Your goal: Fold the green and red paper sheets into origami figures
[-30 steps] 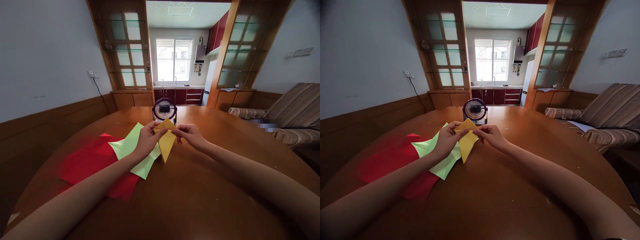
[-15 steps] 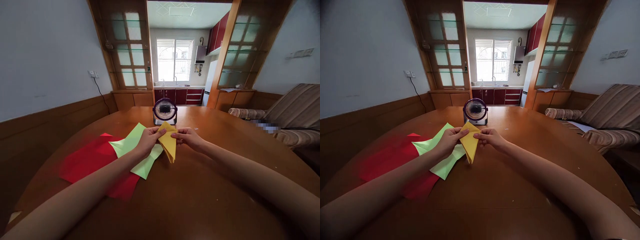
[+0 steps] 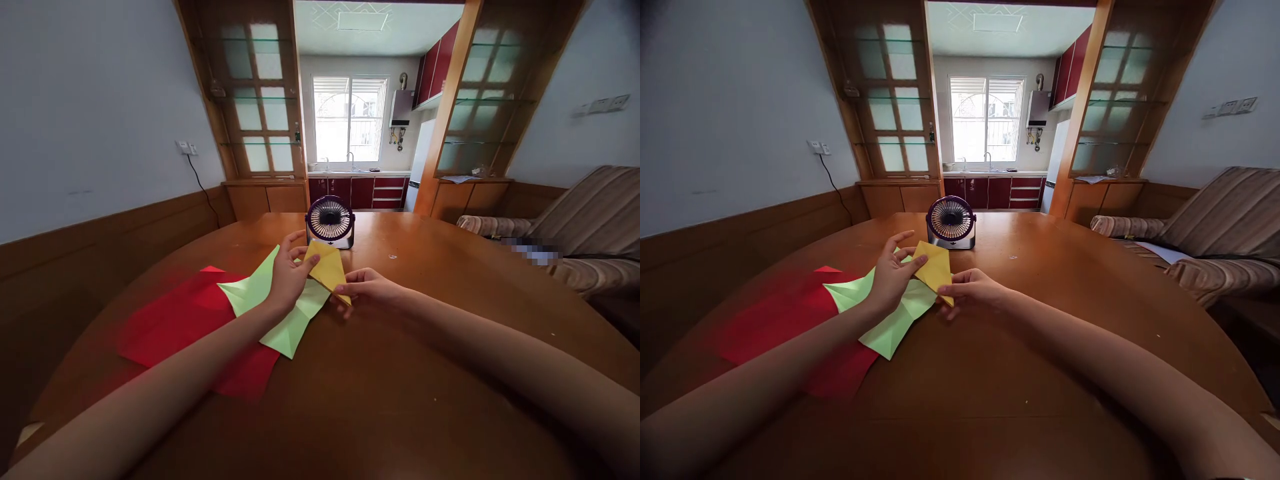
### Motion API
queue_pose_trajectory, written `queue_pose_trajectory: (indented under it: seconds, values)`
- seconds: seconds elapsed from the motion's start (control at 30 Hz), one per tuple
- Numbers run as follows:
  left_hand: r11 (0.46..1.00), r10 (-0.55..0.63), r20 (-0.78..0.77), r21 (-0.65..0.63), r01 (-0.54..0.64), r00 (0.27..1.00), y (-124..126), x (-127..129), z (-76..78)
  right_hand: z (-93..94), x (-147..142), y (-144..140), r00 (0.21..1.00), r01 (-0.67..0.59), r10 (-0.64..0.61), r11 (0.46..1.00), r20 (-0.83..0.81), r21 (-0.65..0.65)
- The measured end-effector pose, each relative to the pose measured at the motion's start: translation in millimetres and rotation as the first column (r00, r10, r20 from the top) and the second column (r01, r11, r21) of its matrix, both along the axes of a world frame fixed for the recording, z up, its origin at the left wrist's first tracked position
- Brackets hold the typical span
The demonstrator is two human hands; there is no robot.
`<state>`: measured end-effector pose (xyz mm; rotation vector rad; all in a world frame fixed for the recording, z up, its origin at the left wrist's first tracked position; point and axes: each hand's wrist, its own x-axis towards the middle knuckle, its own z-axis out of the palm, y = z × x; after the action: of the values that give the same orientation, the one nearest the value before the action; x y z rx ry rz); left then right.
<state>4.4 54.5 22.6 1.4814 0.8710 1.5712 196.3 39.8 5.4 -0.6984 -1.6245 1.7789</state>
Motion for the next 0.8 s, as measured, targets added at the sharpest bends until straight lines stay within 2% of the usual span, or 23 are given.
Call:
queue_pose_trajectory:
  seconds: [0.07, 0.2, 0.27, 0.3, 0.37, 0.47, 0.6, 0.67, 0.8]
  values:
    - [0.999, 0.013, -0.033, 0.043, -0.011, 0.999, 3.2, -1.3, -2.3, -0.5, -0.4, -1.7, 1.000, -0.006, 0.005, 0.999, -0.018, -0.031]
    - [0.986, 0.045, -0.176, 0.165, -0.016, 0.983, 5.2, -7.6, 1.4, -0.2, 3.3, 3.1, 0.998, 0.054, -0.055, 0.998, 0.033, 0.012]
    - [0.966, 0.034, -0.365, 0.251, 0.064, 0.930, 5.7, -14.9, 7.5, 2.1, 7.1, 7.0, 0.998, 0.059, -0.059, 0.998, 0.037, -0.004]
    - [0.958, -0.010, -0.476, 0.249, 0.145, 0.879, 6.4, -19.2, 10.5, 3.7, 9.1, 8.5, 0.998, 0.053, -0.052, 0.998, 0.035, -0.023]
    - [0.950, -0.141, -0.605, 0.139, 0.279, 0.784, 9.1, -27.2, 14.7, 6.9, 12.4, 10.4, 0.999, 0.027, -0.025, 0.998, 0.040, -0.056]
    - [0.954, -0.238, -0.564, 0.015, 0.298, 0.791, 14.4, -33.2, 14.9, 9.2, 14.2, 11.6, 0.998, 0.032, -0.030, 0.999, 0.064, -0.023]
    - [0.943, -0.311, -0.465, -0.041, 0.331, 0.829, 17.2, -28.9, 9.3, 6.5, 12.0, 14.3, 0.986, 0.154, -0.157, 0.986, 0.048, 0.071]
    - [0.956, -0.258, -0.461, 0.005, 0.294, 0.849, 17.1, -24.5, 6.6, 4.7, 11.0, 16.3, 0.976, 0.210, -0.213, 0.975, 0.035, 0.070]
    - [0.984, -0.037, -0.461, 0.136, 0.112, 0.887, 17.5, -18.3, 2.6, 5.2, 11.3, 19.4, 0.954, 0.285, -0.292, 0.953, 0.066, 0.099]
